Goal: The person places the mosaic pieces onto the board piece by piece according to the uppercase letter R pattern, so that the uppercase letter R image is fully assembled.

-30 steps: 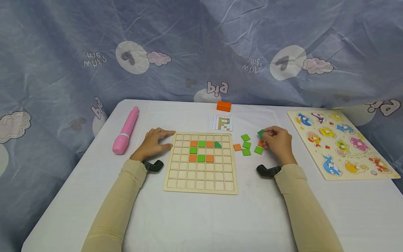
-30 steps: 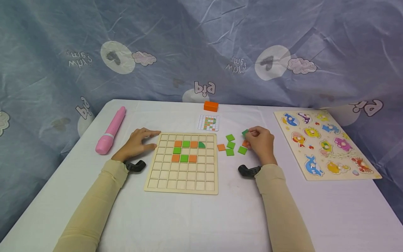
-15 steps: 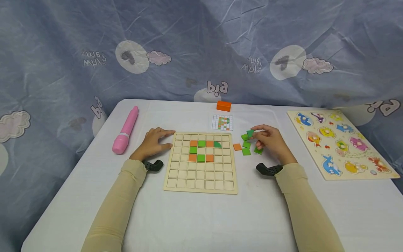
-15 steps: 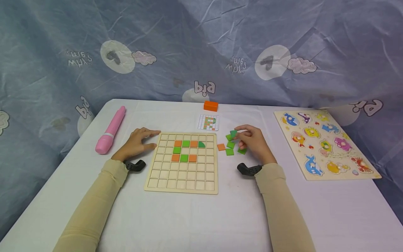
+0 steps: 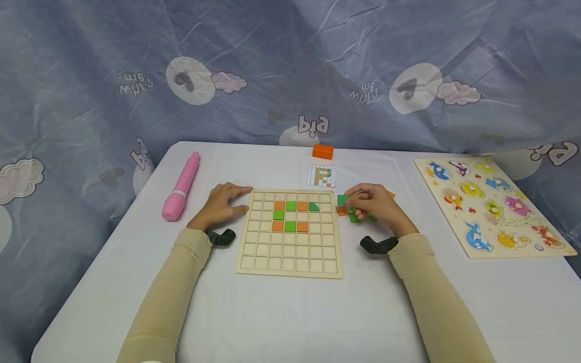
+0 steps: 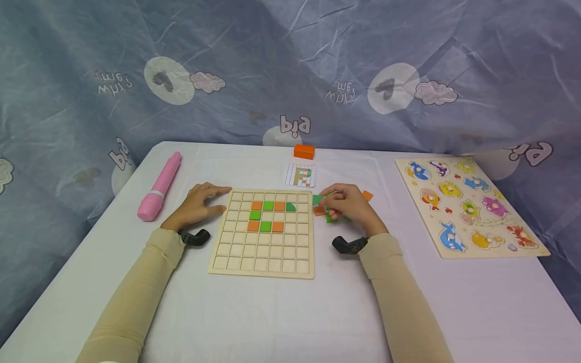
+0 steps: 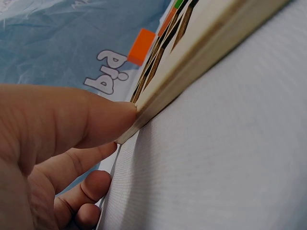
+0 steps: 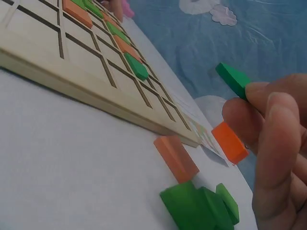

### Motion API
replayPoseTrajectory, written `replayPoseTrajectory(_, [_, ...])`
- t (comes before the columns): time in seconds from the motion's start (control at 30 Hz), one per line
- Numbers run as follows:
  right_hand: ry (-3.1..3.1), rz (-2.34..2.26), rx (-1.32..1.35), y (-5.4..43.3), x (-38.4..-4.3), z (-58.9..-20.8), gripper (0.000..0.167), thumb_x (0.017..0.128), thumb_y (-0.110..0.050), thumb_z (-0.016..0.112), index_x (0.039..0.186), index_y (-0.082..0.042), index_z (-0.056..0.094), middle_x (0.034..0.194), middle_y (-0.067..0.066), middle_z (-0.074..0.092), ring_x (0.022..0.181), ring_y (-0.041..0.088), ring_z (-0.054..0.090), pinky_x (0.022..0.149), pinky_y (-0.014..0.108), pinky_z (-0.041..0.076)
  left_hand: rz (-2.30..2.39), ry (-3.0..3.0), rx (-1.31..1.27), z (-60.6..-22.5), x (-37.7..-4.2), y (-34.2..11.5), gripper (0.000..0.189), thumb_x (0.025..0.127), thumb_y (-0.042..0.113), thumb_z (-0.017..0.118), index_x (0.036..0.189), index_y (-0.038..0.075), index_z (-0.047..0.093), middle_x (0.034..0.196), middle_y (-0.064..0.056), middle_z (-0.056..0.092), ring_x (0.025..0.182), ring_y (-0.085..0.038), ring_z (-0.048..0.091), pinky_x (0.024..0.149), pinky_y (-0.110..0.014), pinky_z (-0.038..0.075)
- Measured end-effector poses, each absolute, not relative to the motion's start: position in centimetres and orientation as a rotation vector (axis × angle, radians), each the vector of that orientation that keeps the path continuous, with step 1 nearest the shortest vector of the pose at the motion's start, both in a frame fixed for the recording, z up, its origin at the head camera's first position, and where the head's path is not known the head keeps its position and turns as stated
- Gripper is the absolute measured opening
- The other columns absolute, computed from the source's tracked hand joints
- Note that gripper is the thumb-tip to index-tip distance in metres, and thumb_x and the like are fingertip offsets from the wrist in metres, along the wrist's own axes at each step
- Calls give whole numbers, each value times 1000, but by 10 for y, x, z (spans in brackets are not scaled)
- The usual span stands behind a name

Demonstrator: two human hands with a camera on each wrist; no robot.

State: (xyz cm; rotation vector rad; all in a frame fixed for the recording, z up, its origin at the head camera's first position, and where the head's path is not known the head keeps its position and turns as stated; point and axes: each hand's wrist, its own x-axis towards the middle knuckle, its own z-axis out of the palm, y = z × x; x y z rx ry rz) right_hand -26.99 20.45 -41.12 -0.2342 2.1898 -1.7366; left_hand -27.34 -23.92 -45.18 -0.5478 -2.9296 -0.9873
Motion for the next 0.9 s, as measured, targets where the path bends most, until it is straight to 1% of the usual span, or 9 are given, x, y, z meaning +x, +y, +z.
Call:
replayPoseTrajectory(0.2, [2203, -1676, -266, 188, -267, -411, 32, 100, -2, 73, 128, 11, 64, 84, 5, 76, 59, 10, 57, 59, 23, 54, -994, -2932, -547, -451, -273, -239, 59, 94, 23, 75, 150, 9, 65, 127, -19, 64, 119, -41, 50, 111, -60, 31])
replayPoseTrajectory(0.43, [2194, -1640, -335, 176, -264, -416, 29, 100, -2, 72, 125, 9, 65, 86, 11, 75, 59, 10, 56, 58, 24, 53, -984, -2935, -549, -451, -273, -238, 59, 94, 23, 75, 150, 9, 65, 127, -19, 64, 119, -41, 50, 110, -59, 32])
replayPoseTrajectory(0.53, [2172, -1633, -369, 172, -263, -418, 27, 99, -2, 72, 123, 9, 65, 86, 9, 76, 57, 9, 57, 58, 23, 53, -975, -2932, -556, -451, -274, -238, 59, 94, 24, 75, 150, 9, 65, 127, -18, 65, 119, -40, 51, 109, -59, 32])
replayPoseTrajectory(0.77, [2154, -1502, -452, 163, -261, -421, 24, 98, -3, 76, 117, 8, 67, 79, 6, 74, 56, 9, 58, 58, 24, 54, -981, -2929, -549, -452, -275, -239, 60, 93, 25, 76, 150, 9, 65, 127, -19, 65, 119, -41, 51, 109, -59, 32])
replayPoseTrajectory(0.9, [2145, -1454, -463, 158, -259, -422, 23, 97, -3, 76, 115, 8, 68, 80, 4, 74, 56, 9, 57, 58, 24, 54, -983, -2927, -545, -453, -275, -239, 60, 93, 24, 76, 150, 9, 65, 125, -19, 65, 118, -41, 51, 109, -60, 32])
